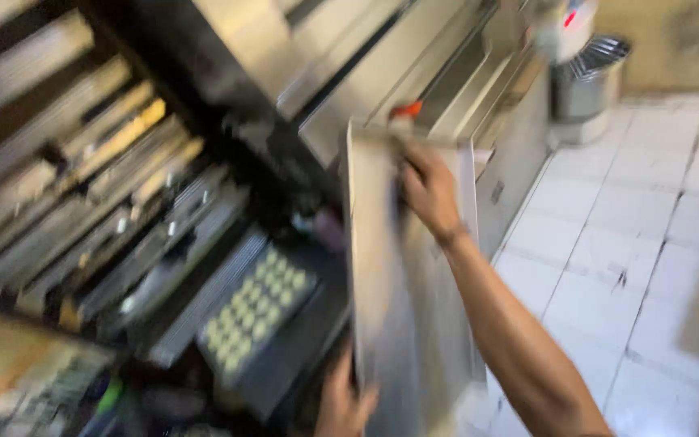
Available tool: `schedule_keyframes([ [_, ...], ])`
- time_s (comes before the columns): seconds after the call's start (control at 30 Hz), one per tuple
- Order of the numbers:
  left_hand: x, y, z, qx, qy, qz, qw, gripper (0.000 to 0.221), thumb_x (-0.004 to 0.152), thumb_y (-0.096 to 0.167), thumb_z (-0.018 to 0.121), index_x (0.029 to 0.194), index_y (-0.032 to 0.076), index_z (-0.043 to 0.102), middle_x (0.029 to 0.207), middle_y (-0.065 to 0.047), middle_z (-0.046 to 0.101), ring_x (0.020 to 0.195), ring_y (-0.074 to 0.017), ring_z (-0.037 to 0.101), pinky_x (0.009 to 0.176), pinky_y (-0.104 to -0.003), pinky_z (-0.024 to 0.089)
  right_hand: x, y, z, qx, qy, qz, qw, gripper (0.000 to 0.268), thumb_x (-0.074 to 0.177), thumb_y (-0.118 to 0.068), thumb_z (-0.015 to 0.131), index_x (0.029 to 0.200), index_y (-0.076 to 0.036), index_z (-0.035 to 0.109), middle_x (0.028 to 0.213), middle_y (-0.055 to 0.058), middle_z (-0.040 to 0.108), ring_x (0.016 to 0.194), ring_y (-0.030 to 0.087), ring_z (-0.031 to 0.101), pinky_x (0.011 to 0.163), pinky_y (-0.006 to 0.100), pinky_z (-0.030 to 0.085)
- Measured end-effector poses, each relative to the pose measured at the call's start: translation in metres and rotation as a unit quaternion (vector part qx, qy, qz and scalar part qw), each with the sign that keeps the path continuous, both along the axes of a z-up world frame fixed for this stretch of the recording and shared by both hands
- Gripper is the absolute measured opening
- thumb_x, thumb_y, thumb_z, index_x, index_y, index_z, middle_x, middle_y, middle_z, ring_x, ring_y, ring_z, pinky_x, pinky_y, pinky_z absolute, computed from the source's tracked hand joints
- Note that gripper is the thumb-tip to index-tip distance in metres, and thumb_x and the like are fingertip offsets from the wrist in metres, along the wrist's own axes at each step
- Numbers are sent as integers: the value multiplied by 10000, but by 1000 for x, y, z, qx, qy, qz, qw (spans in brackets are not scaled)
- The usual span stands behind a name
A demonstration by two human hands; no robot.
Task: Placing chocolate cake sponges onto cake boards and cleaning a metal baking tray.
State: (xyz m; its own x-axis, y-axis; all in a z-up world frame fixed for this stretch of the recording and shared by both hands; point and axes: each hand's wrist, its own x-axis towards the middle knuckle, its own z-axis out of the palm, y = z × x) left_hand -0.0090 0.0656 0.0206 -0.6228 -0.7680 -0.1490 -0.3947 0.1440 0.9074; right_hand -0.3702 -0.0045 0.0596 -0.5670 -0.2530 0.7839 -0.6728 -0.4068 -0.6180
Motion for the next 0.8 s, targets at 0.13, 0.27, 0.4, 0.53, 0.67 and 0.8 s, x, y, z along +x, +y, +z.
schedule_keyframes([
  [0.13,-26,-45,26,-160,87,-59,981,753,868,106,783,1504,-91,430,1478,-274,547,1348,-325,535,1121,-443,424,58,23,104,85,84,176,977,298,965,-75,560,1202,-36,736,1057,202,648,930,372,638,882,466,559],
  [0.27,-68,-79,93,126,294,127,939,771,907,380,665,1501,-31,395,1410,-233,566,1276,-352,581,1022,-490,514,166,88,-34,161,368,187,896,242,869,-208,649,977,-5,726,966,190,691,886,372,653,883,512,489],
  [0.4,-73,-106,92,185,389,64,900,845,915,501,659,1526,-11,379,1491,-191,529,1342,-353,542,1074,-501,490,205,189,-129,311,229,286,877,146,788,-159,635,824,-146,777,963,117,713,1009,351,642,890,460,508],
  [0.53,-57,-98,51,133,323,100,932,832,926,518,649,1527,-7,410,1518,-158,522,1388,-309,500,1099,-469,438,70,149,-276,442,-15,108,890,266,987,-146,534,1109,-134,770,1059,148,772,999,259,731,948,364,574],
  [0.67,-94,-85,87,66,271,114,953,778,929,524,627,1493,12,469,1487,-131,544,1369,-283,488,1082,-461,414,19,124,-239,401,-59,-15,914,329,1059,-160,513,1298,-103,732,1170,179,769,1046,250,743,1006,365,563],
  [0.8,-104,-60,43,60,125,177,974,722,923,562,569,1464,88,503,1444,-85,593,1292,-226,561,1041,-401,452,183,105,-123,97,302,13,948,545,815,-248,704,1293,-6,604,1355,227,596,1257,461,553,1084,624,341],
])
